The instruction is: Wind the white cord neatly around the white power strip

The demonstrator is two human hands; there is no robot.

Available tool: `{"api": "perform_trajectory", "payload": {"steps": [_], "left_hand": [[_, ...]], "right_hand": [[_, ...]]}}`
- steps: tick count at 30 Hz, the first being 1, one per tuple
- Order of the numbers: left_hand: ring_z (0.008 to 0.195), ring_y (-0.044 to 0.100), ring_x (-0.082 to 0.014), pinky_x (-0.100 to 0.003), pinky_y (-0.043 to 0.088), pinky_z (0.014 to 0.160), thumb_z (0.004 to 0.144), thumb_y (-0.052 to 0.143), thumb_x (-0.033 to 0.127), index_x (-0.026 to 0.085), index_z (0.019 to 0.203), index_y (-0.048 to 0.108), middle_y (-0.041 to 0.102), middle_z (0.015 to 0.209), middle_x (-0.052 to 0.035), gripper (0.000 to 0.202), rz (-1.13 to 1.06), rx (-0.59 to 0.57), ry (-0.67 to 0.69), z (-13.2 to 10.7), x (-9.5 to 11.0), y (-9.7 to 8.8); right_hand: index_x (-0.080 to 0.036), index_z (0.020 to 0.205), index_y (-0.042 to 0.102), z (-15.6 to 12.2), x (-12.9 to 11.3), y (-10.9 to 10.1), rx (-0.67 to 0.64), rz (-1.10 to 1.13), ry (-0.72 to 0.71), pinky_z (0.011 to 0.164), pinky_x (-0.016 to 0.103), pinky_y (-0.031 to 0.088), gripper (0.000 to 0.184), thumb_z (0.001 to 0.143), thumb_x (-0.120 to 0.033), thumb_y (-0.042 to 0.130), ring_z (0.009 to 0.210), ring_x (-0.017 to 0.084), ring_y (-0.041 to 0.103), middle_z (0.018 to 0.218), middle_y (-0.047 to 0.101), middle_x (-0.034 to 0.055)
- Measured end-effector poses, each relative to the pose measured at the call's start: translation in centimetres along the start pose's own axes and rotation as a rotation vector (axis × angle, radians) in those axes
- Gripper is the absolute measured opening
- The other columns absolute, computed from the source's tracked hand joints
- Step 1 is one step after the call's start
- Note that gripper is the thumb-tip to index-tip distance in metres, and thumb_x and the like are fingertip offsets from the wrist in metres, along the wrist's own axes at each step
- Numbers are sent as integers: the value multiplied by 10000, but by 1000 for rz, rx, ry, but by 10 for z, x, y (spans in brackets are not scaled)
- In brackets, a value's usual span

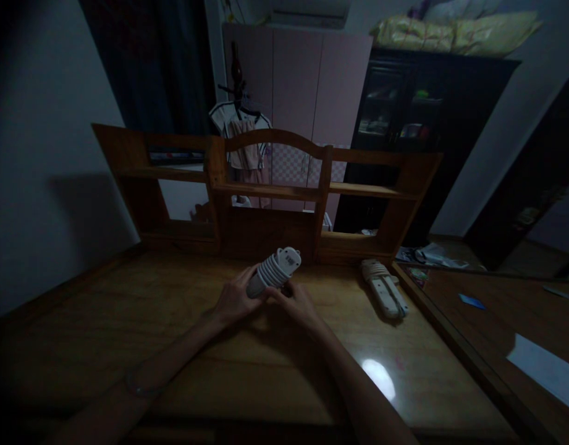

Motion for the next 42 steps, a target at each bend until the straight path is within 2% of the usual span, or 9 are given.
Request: {"api": "perform_trajectory", "payload": {"steps": [5, 10, 16, 22, 26, 30, 34, 42], "left_hand": [[1092, 557, -253, -353, 471, 897, 769, 577, 524, 225, 1376, 330, 516, 1274, -103, 720, 56, 17, 1, -1, 0, 1], [1097, 561, -256, -344, 481, 877, 766, 586, 531, 242, 1440, 195, 484, 1328, -100, 830, 87, 18, -24, -1, -1, 0], [1109, 561, -257, -341, 494, 847, 755, 618, 498, 256, 1448, 154, 445, 1378, -88, 868, 81, 5, -60, -1, -5, 2], [1133, 545, -238, -334, 479, 881, 775, 602, 478, 278, 1428, 221, 468, 1357, -68, 782, 69, -10, -49, -2, -4, 5], [1071, 580, -237, -321, 491, 836, 773, 606, 473, 285, 1432, 215, 520, 1298, -71, 789, 71, -50, -56, -3, -4, 8], [1041, 595, -236, -310, 493, 806, 762, 629, 444, 285, 1439, 193, 542, 1270, -73, 821, 75, -85, -60, -3, -5, 11], [1103, 562, -243, -318, 485, 833, 749, 643, 431, 291, 1439, 188, 494, 1331, -68, 839, 76, -78, -54, -2, -4, 10], [1093, 567, -247, -313, 479, 838, 750, 635, 449, 282, 1444, 174, 489, 1336, -76, 849, 90, -81, -54, -2, -4, 9]], "right_hand": [[-127, 823, 662, -2, -2, -7, 74, -128, 10, 564, 225, 383, 466, 786, -577, 547, 659, 155, 554, 726, 645, 27], [-123, 736, 658, -4, -4, -8, 132, -209, -13, 522, 211, 336, 500, 806, -594, 505, 573, 122, 502, 622, 600, 12], [-144, 606, 607, -7, -6, -9, 166, -304, -42, 481, 219, 278, 537, 840, -599, 444, 501, 113, 460, 530, 528, -1], [-151, 603, 637, -7, -7, -7, 140, -357, -59, 484, 230, 262, 575, 860, -605, 396, 491, 123, 476, 518, 567, 17], [-161, 649, 683, -7, -5, -5, 128, -394, -59, 501, 241, 283, 592, 877, -604, 363, 519, 148, 537, 559, 630, 53], [-174, 721, 711, -7, -4, -1, 110, -580, -52, 549, 262, 315, 616, 922, -566, 280, 597, 184, 612, 678, 692, 110], [-161, 667, 690, -7, -4, 1, 124, -776, -52, 559, 274, 311, 658, 936, -554, 237, 583, 192, 616, 657, 681, 144], [-159, 636, 661, -5, 1, 5, 136, -797, -70, 548, 289, 312, 675, 924, -579, 218, 550, 192, 606, 637, 667, 156]]}}
Point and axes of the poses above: each hand's wrist, its own z-axis towards the middle knuckle, its own y-axis out of the palm, x = y × z, the point moved 10 cm from there along z, towards the middle knuckle
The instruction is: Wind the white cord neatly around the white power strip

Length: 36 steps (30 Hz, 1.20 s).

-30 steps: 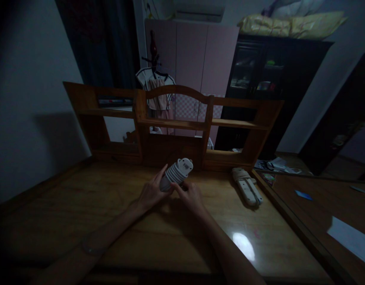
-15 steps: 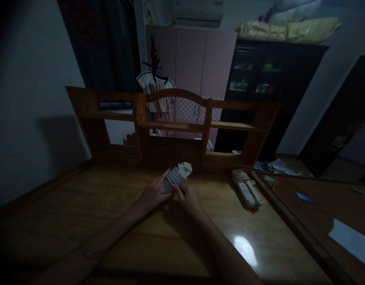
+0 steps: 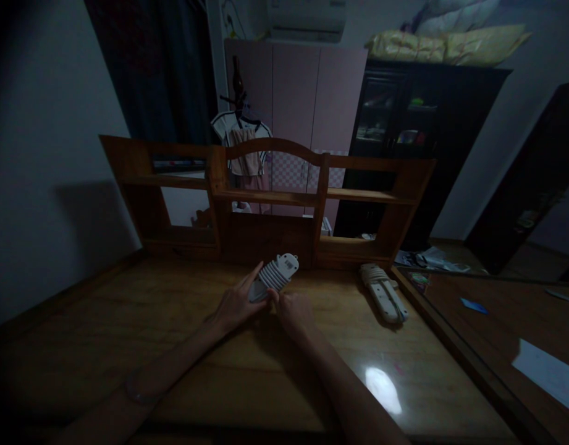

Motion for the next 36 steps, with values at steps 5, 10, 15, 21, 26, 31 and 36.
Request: {"api": "perform_trajectory", "payload": {"steps": [5, 10, 15, 21, 26, 31, 36], "left_hand": [[1079, 569, -256, -306, 471, 825, 763, 607, 488, 233, 1450, 167, 490, 1326, -110, 855, 53, 9, 7, 0, -2, 2], [1008, 598, -243, -295, 471, 776, 779, 572, 522, 228, 1447, 181, 518, 1284, -105, 828, 114, 18, -20, 0, -7, 5], [1046, 582, -239, -289, 457, 813, 790, 566, 506, 219, 1450, 164, 521, 1266, -110, 824, 118, 40, -43, 1, -10, 3], [1011, 596, -255, -299, 464, 771, 792, 539, 560, 189, 1450, 164, 542, 1230, -130, 843, 150, 118, -115, 2, -21, -6], [992, 604, -259, -304, 469, 753, 803, 514, 575, 184, 1431, 233, 550, 1223, -139, 792, 166, 169, -171, 4, -38, -8], [1003, 602, -265, -300, 468, 737, 785, 535, 584, 178, 1431, 236, 531, 1247, -160, 819, 176, 169, -183, 5, -45, -4], [993, 602, -265, -293, 458, 713, 787, 512, 606, 191, 1443, 198, 533, 1235, -151, 838, 177, 151, -194, 5, -45, -3]], "right_hand": [[-157, 654, 652, 0, -2, 0, -24, 10, 5, 573, 297, 323, 670, 930, -567, 200, 580, 199, 610, 667, 667, 164], [-173, 713, 641, -2, -5, -2, -71, 164, 31, 615, 270, 347, 600, 949, -523, 215, 653, 182, 618, 724, 677, 123], [-176, 815, 636, -1, -8, -3, -69, 478, 18, 629, 249, 377, 441, 921, -501, 359, 701, 170, 599, 755, 661, 56], [-169, 1135, 582, 0, -2, 20, -263, 1001, 183, 581, 236, 435, 404, 787, -375, 578, 667, 142, 581, 816, 644, 30], [-230, 1225, 482, -3, 2, 35, -286, 1349, 309, 672, 301, 508, 598, 650, -238, 646, 751, 158, 610, 1040, 617, 60], [-255, 1163, 455, -5, -11, 28, -280, 1467, 233, 768, 340, 507, 587, 609, -153, 622, 821, 176, 632, 1046, 620, 37], [-245, 1082, 448, -5, -13, 18, -275, 1380, 221, 834, 347, 478, 491, 647, -219, 673, 905, 194, 637, 982, 645, 23]]}}
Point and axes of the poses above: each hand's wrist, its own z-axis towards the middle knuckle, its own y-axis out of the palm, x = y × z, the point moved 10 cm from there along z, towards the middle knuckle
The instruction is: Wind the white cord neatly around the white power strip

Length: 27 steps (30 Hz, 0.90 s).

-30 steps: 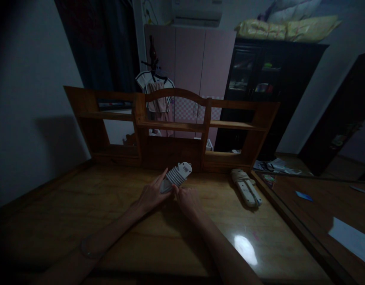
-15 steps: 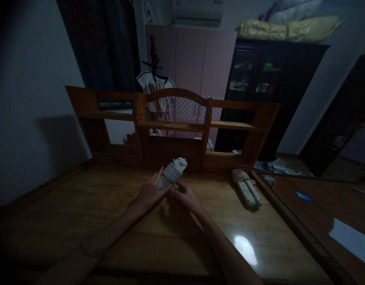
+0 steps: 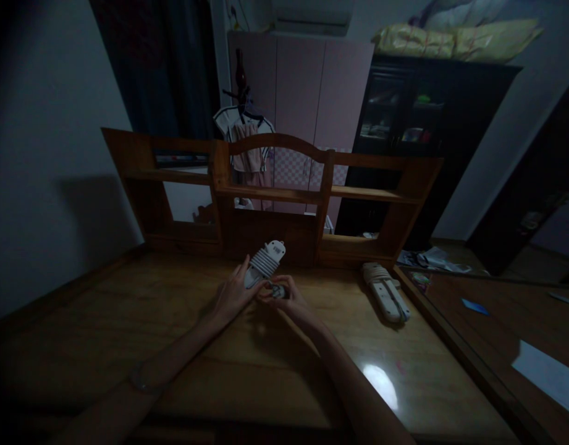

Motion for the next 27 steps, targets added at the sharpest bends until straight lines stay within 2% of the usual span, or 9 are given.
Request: {"api": "perform_trajectory", "payload": {"steps": [3, 8, 11, 15, 18, 21, 24, 27], "left_hand": [[981, 603, -262, -285, 447, 716, 760, 534, 627, 179, 1446, 183, 539, 1218, -154, 892, 11, -15, -6, -1, -1, 3], [1025, 579, -274, -292, 437, 740, 745, 523, 659, 184, 1453, 145, 510, 1262, -151, 932, 6, -79, -25, 2, -9, 14], [1052, 564, -279, -295, 436, 748, 747, 522, 658, 193, 1460, 103, 486, 1294, -149, 949, -9, -142, -17, 4, -10, 20], [983, 588, -250, -278, 423, 726, 808, 501, 583, 264, 1460, 77, 524, 1220, -110, 841, 57, -167, 34, 2, 2, 16], [861, 615, -227, -272, 404, 684, 839, 471, 544, 319, 1453, 75, 549, 1120, -90, 765, 189, -201, 95, -2, 24, 17], [840, 620, -236, -288, 399, 697, 866, 412, 537, 300, 1455, 49, 579, 1061, -105, 732, 233, -253, 145, -3, 56, 27], [826, 628, -265, -317, 404, 702, 878, 327, 564, 251, 1458, 29, 641, 955, -114, 723, 205, -351, 135, 0, 95, 49], [837, 634, -269, -334, 405, 721, 876, 284, 579, 257, 1457, 54, 660, 973, -119, 703, 125, -440, 141, 5, 144, 75]], "right_hand": [[-230, 1030, 456, 5, 1, -10, 54, -55, -23, 837, 343, 473, 464, 650, -289, 716, 912, 191, 626, 956, 647, 25], [-205, 970, 495, 9, -7, -27, 180, -260, -178, 697, 275, 485, 388, 696, -389, 700, 783, 160, 602, 856, 627, 12], [-200, 970, 531, 4, -20, -23, 195, -435, -273, 643, 252, 477, 307, 764, -402, 637, 739, 148, 593, 853, 623, 14], [-203, 990, 580, -6, -40, -15, 166, -672, -367, 650, 251, 480, 243, 797, -348, 608, 741, 147, 600, 884, 639, 23], [-197, 978, 625, -9, -52, -24, 169, -826, -376, 632, 255, 476, 251, 760, -319, 648, 723, 156, 602, 879, 656, 37], [-201, 990, 655, -11, -73, -49, 197, -943, -357, 655, 267, 476, 267, 749, -315, 654, 746, 172, 615, 898, 675, 49], [-199, 1002, 670, -19, -106, -82, 197, -1056, -346, 684, 270, 468, 273, 757, -315, 636, 755, 180, 623, 911, 687, 56], [-184, 997, 673, -33, -136, -117, 193, -1182, -327, 709, 271, 455, 265, 758, -277, 608, 775, 191, 623, 900, 689, 59]]}}
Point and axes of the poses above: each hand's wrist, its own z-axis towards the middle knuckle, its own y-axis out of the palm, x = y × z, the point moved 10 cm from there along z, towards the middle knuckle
